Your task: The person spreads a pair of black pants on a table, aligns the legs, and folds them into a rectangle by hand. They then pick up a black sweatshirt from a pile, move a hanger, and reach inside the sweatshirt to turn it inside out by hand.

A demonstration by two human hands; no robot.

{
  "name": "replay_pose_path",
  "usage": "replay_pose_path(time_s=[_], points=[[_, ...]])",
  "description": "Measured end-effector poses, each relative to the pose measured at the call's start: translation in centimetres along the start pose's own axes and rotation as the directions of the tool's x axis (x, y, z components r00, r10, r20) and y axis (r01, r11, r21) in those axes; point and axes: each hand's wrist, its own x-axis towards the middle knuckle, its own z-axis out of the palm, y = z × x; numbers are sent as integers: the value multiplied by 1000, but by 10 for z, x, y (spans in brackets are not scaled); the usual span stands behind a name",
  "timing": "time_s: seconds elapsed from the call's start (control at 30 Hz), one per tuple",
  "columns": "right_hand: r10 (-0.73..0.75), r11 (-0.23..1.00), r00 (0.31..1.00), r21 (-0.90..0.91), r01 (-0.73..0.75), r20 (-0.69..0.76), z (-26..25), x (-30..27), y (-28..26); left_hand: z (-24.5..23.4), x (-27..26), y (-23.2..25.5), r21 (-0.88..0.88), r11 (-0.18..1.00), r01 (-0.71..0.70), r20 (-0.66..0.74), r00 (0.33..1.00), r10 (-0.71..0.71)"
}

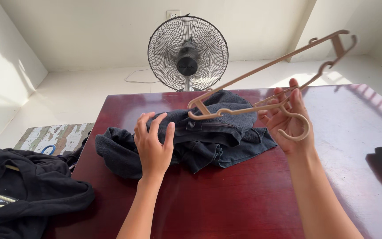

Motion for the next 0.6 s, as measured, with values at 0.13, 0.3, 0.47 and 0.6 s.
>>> replay_pose_path(time_s=[0.13,0.3,0.47,0.6], points=[[237,962,972,-144,-233,5,-25,1,14,-9,13,31,-570,806,157,191,980,-56],[365,883,911,-240,-404,-191,-15,-3,28,-12,0,66,-513,588,625,747,662,-52],[215,826,938,-463,-323,-271,-3,-9,26,-6,-5,81,-532,457,713,733,658,-173],[288,689,934,-631,-355,-210,12,-17,35,6,-9,78,-593,458,662,613,741,-276]])
